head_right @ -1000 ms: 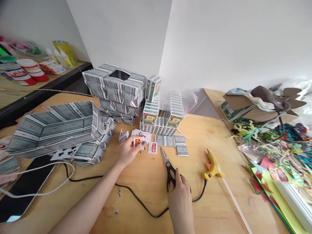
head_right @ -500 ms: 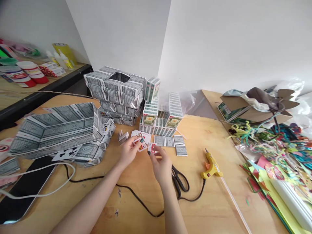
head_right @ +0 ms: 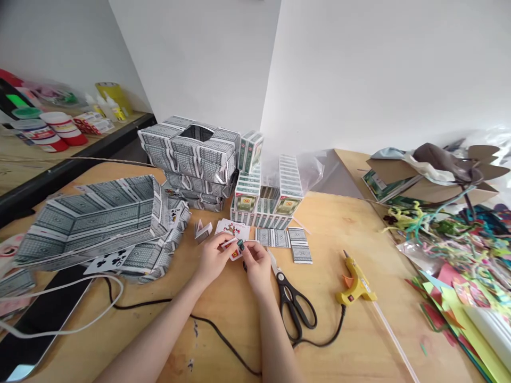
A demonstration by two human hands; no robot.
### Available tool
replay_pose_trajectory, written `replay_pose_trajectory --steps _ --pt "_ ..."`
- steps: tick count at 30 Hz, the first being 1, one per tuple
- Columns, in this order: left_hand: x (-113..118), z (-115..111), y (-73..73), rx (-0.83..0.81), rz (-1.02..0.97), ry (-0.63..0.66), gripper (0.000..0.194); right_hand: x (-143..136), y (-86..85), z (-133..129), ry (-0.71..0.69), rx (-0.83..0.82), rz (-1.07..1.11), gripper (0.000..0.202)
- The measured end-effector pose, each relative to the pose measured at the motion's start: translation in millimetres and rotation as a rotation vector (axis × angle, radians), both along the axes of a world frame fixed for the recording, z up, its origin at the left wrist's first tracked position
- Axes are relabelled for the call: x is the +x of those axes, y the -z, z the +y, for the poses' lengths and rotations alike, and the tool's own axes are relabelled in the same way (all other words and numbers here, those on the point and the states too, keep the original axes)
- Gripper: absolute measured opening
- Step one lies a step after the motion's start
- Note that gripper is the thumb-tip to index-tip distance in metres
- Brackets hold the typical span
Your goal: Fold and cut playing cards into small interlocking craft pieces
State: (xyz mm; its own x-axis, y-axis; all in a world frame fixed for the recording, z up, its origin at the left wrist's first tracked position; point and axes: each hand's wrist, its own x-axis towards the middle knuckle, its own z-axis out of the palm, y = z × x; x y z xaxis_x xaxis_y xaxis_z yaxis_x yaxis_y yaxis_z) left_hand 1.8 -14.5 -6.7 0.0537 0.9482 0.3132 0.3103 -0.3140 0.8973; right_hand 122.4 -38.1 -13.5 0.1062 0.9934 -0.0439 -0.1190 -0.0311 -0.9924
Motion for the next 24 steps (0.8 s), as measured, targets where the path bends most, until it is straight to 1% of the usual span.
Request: replay_pose_trajectory --steps 3,8,11,14,16,20,21,22,24 --pt "-1.1 0.7 1.6 -0.043 -0.054 -0.045 0.010 2.4 1.2 0.6 -0.022 0.000 -0.017 0.024" --pt "-5.4 4.4 9.2 -0.184 -0.206 -0.121 0.013 8.9 4.2 1.9 -0.044 -0.043 0.032 0.024" --pt "-7.3 6.8 12.2 -0.196 -0.258 -0.143 0.014 10.6 6.4 3.5 0.008 -0.059 0.100 0.024" --pt "-6.7 7.0 12.3 -0.198 -0.287 -0.131 0.018 9.9 7.8 5.0 0.105 -0.067 0.131 0.025" --pt "-5.2 5.5 10.9 -0.195 -0.253 -0.113 0.022 8.7 6.8 4.8 0.145 -0.061 0.115 0.029" --pt "-2.6 1.2 7.0 -0.105 -0.037 -0.072 0.025 7.1 2.1 1.7 0.053 -0.037 -0.006 0.030" --pt "-2.4 0.4 6.4 -0.077 0.020 -0.068 0.025 7.4 1.6 0.9 0.056 -0.026 -0.060 0.030" --pt "-2.4 -0.2 6.1 -0.054 0.073 -0.066 0.025 8.1 1.9 0.3 0.095 -0.010 -0.130 0.031" --pt "-2.7 -1.1 6.0 -0.023 0.167 -0.058 0.024 10.6 4.4 -0.3 0.238 0.025 -0.318 0.034"
